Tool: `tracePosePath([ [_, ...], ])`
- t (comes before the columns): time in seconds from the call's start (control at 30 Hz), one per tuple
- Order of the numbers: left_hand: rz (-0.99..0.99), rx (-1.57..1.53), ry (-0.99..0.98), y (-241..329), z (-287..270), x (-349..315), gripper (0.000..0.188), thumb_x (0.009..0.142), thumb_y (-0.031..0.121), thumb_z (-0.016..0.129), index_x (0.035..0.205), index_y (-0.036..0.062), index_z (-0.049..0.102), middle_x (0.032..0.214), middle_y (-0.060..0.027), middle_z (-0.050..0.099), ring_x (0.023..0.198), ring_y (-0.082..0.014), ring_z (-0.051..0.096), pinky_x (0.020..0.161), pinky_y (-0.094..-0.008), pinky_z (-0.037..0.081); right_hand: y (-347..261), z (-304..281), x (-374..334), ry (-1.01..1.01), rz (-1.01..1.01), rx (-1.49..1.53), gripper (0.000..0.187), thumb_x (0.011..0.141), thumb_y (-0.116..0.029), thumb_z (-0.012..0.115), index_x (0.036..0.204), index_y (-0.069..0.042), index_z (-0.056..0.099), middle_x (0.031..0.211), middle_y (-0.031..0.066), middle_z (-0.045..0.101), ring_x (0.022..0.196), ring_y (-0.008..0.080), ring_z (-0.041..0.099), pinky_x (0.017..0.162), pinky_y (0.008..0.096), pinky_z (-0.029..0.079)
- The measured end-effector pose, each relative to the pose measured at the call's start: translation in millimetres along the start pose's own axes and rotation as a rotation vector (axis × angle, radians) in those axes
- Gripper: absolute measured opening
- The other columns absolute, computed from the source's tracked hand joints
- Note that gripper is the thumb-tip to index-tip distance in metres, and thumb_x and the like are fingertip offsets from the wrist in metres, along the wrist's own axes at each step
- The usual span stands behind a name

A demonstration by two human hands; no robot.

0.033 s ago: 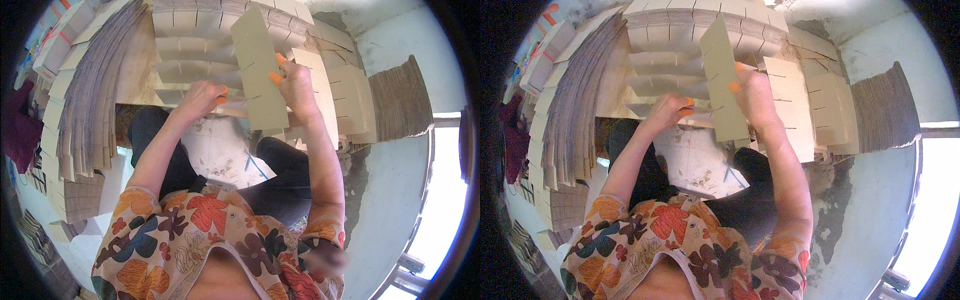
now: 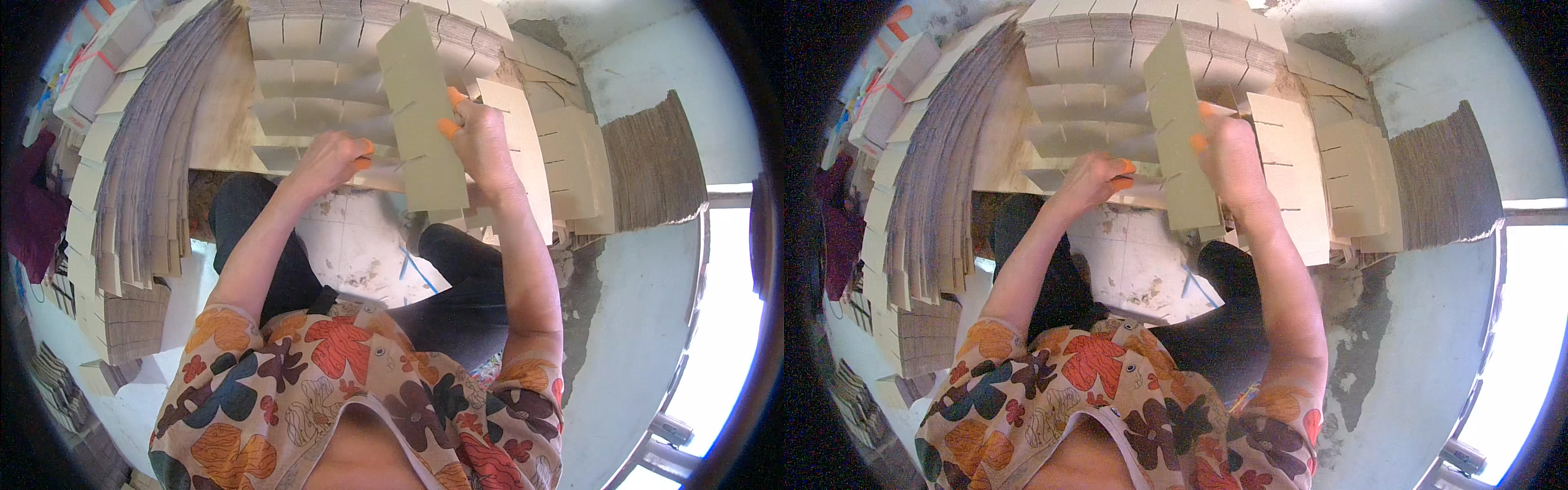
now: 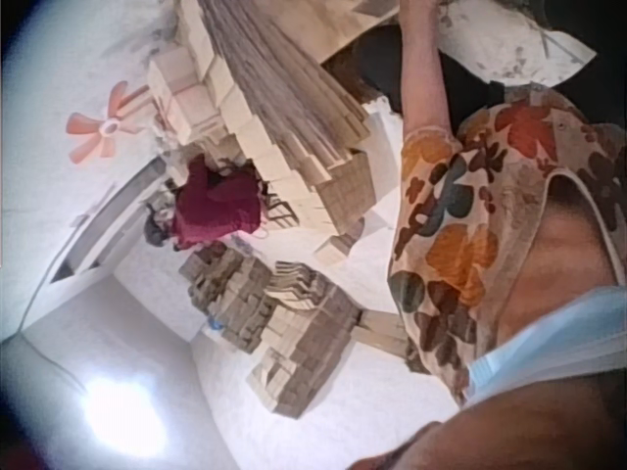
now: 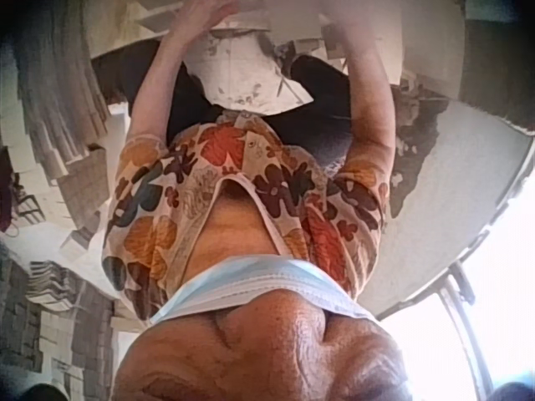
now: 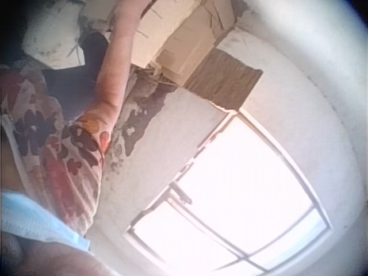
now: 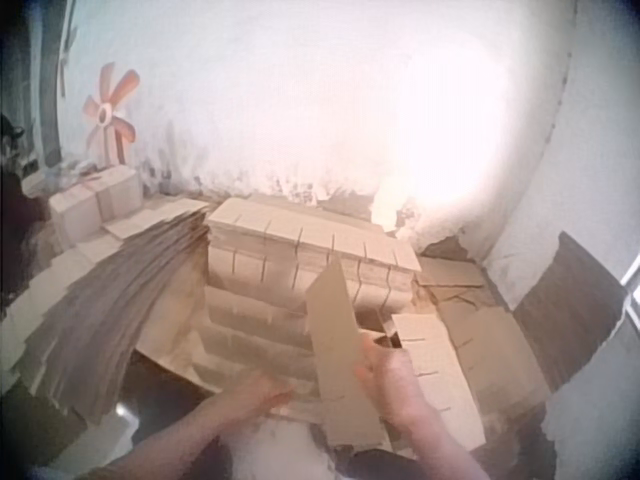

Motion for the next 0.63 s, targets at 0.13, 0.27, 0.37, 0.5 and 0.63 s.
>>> tracePosePath([
  [0.13,0.024,-0.027,-0.017,-2.1,11.2,5.6,0.013,0.073,0.015,0.071,0.076,0.0064,0.063,0.068,-0.0122,0.061,0.069,-0.0332,0.06,0.059,-0.0437,0.046,-1.0,3.5,6.0,-0.032,0.028,-0.071,0.024,0.074,-0.001,0.067,0.097,0.004,0.062,0.079,0.0253,0.061,0.071,0.0345,0.056,0.063,0.0406,0.047],
  [0.27,0.04,0.03,0.001,-0.7,11.6,7.9,0.014,0.073,0.017,0.071,0.074,0.006,0.062,0.067,-0.0119,0.06,0.067,-0.0329,0.059,0.059,-0.044,0.046,8.7,8.3,5.0,-0.017,0.077,-0.036,0.026,0.075,-0.002,0.067,0.1,0.004,0.063,0.079,0.0256,0.06,0.073,0.0336,0.057,0.064,0.0401,0.047],
  [0.37,0.008,0.031,0.002,-2.8,14.8,5.5,0.015,0.073,0.018,0.071,0.073,0.0061,0.062,0.066,-0.0119,0.06,0.066,-0.033,0.059,0.058,-0.0442,0.046,11.7,16.0,-1.8,-0.035,0.098,0.006,0.019,0.074,0.0,0.064,0.093,0.005,0.062,0.082,0.0275,0.06,0.082,0.0415,0.062,0.069,0.0429,0.049],
  [0.5,0.021,0.031,0.006,-1.2,13.8,6.3,0.014,0.073,0.018,0.071,0.073,0.0068,0.062,0.066,-0.0126,0.06,0.067,-0.0326,0.06,0.058,-0.0444,0.046,10.9,20.4,-2.0,-0.017,0.051,0.055,0.019,0.074,0.0,0.063,0.092,0.005,0.063,0.082,0.028,0.061,0.082,0.0412,0.062,0.069,0.0437,0.049],
  [0.63,-0.018,0.048,-0.022,-3.6,15.7,7.2,0.011,0.073,0.018,0.071,0.076,0.0086,0.067,0.066,-0.0144,0.06,0.068,-0.0333,0.06,0.059,-0.0434,0.047,26.2,54.6,3.6,-0.184,-0.067,-0.117,0.037,0.08,-0.005,0.066,0.117,-0.001,0.061,0.092,0.0285,0.062,0.084,0.0287,0.068,0.071,0.0365,0.05],
])
Point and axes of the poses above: each hand's wrist, its own x-axis towards the middle knuckle, its own z-axis out of the palm, y = z × x, the point moved 5 cm from there along x, towards the middle knuckle
